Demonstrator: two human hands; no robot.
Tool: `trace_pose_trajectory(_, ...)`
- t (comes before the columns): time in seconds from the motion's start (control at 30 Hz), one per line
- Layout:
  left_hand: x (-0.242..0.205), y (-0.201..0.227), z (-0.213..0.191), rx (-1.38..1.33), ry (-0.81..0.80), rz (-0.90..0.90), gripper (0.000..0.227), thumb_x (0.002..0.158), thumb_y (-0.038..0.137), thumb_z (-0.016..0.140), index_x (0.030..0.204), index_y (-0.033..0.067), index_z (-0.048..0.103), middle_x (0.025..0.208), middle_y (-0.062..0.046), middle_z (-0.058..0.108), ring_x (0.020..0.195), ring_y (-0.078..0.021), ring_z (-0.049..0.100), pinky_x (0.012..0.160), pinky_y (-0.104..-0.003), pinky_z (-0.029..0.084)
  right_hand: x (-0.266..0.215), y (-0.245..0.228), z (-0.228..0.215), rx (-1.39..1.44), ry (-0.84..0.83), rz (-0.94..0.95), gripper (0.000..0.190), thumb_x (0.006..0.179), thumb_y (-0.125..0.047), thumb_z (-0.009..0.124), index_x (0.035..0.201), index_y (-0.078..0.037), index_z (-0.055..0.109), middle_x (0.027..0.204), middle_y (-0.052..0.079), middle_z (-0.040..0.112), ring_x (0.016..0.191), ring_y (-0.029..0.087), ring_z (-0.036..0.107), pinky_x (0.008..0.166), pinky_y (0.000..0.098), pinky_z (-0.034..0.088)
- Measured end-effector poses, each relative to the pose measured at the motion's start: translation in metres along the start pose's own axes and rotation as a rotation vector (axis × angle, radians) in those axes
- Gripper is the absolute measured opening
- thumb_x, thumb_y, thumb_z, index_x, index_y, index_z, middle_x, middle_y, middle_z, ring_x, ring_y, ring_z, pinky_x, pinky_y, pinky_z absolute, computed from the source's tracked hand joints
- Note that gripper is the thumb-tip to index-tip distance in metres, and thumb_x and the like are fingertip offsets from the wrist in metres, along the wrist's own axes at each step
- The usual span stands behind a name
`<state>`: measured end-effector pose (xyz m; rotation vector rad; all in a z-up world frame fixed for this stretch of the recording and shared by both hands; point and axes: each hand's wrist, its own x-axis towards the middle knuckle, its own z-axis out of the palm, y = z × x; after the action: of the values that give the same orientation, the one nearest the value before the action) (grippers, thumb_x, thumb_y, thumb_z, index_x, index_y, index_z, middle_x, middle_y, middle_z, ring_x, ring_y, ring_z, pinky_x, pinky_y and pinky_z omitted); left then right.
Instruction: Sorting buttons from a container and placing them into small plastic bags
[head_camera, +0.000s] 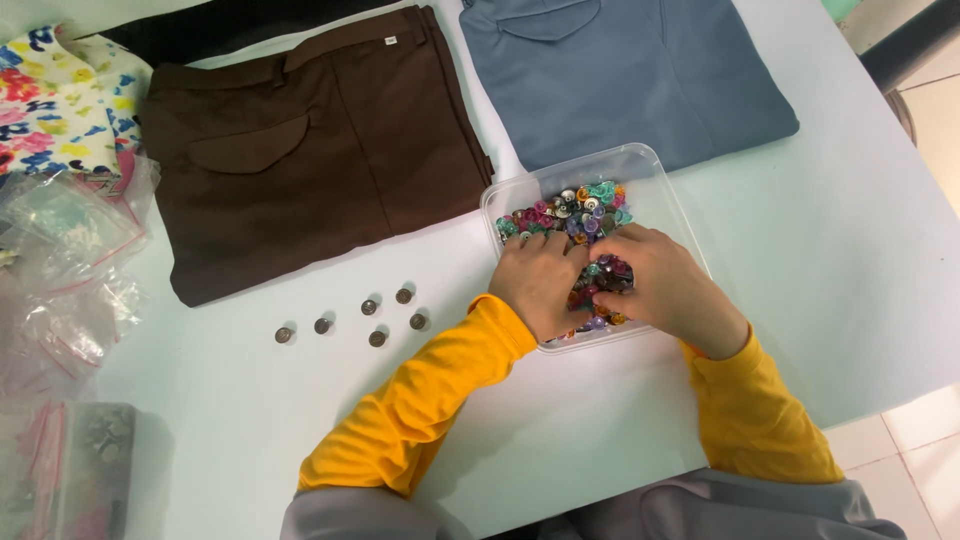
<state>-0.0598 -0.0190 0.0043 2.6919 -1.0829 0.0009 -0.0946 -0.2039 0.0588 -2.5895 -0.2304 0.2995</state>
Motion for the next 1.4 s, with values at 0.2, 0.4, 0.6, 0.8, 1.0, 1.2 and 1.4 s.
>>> trace_pose_trajectory(0.2,0.006,0.005,-0.006,-0.11,-0.213,-0.112,0.054,0.082,0.027,0.082,0.13,0.0129,0.064,0.121,-0.016,0.057,0.083,-0.0326,0.074,0.074,-0.047,0.06,-0.001,-0.013,-0.008,-0.081,-0.058,-0.013,0.026,0.087,-0.016,0.075,0.111,-0.007,0.071,0.104,0.013,0.075,0.101,0.037,0.072,0.088,0.0498,0.058)
trace_pose_trajectory(0.4,0.004,0.011,0.0,0.017,-0.089,-0.188,0.028,0.09,0.016,0.071,0.117,0.0129,0.069,0.108,-0.003,0.061,0.08,-0.0156,0.075,0.071,-0.031,0.061,0.0,0.0,0.002,0.097,0.063,0.097,0.014,0.093,-0.01,0.07,0.102,-0.015,0.08,0.087,0.012,0.078,0.084,0.031,0.076,0.075,0.0388,0.06)
trace_pose_trajectory(0.6,0.004,0.008,-0.037,-0.202,0.0,-0.089,0.071,0.078,0.013,0.081,0.141,0.0054,0.048,0.119,-0.016,0.053,0.111,-0.0373,0.063,0.09,-0.051,0.057,-0.002,-0.012,-0.013,0.42,0.111,0.184,0.017,0.09,-0.008,0.073,0.105,-0.014,0.08,0.092,0.007,0.08,0.088,0.015,0.076,0.076,0.0339,0.06)
trace_pose_trajectory(0.8,0.013,-0.012,-0.011,-0.754,0.249,0.0,0.044,0.085,0.001,0.065,0.128,0.0043,0.055,0.1,-0.015,0.06,0.094,-0.036,0.069,0.076,-0.045,0.061,0.001,-0.009,-0.013,0.803,0.232,0.082,0.015,0.086,0.004,0.076,0.1,0.003,0.074,0.097,0.02,0.076,0.094,0.021,0.073,0.083,0.0321,0.061)
trace_pose_trajectory(1.0,0.015,-0.015,-0.003,-0.435,0.107,-0.022,0.033,0.087,0.007,0.073,0.118,0.0063,0.063,0.1,-0.015,0.07,0.088,-0.032,0.074,0.066,-0.04,0.064,-0.004,-0.023,-0.017,0.789,0.269,0.143,0.037,0.087,-0.001,0.076,0.124,-0.002,0.07,0.098,0.018,0.074,0.09,0.021,0.072,0.083,0.0329,0.061)
trace_pose_trajectory(1.2,0.011,-0.005,0.007,-0.066,0.02,-0.011,0.015,0.086,0.003,0.069,0.097,0.0097,0.075,0.094,-0.009,0.067,0.08,-0.0226,0.072,0.066,-0.035,0.06,0.001,-0.009,-0.004,0.67,0.331,0.082,0.021,0.091,-0.002,0.074,0.111,0.005,0.071,0.112,0.02,0.073,0.101,0.025,0.073,0.088,0.0373,0.059)
trace_pose_trajectory(1.4,0.012,0.0,0.005,0.007,0.058,-0.136,0.01,0.085,0.006,0.068,0.095,0.0069,0.07,0.084,-0.008,0.068,0.075,-0.0224,0.074,0.063,-0.033,0.061,-0.002,-0.018,-0.005,0.403,0.255,0.103,0.016,0.093,-0.005,0.068,0.109,-0.006,0.068,0.091,0.013,0.076,0.082,0.024,0.074,0.08,0.0379,0.059)
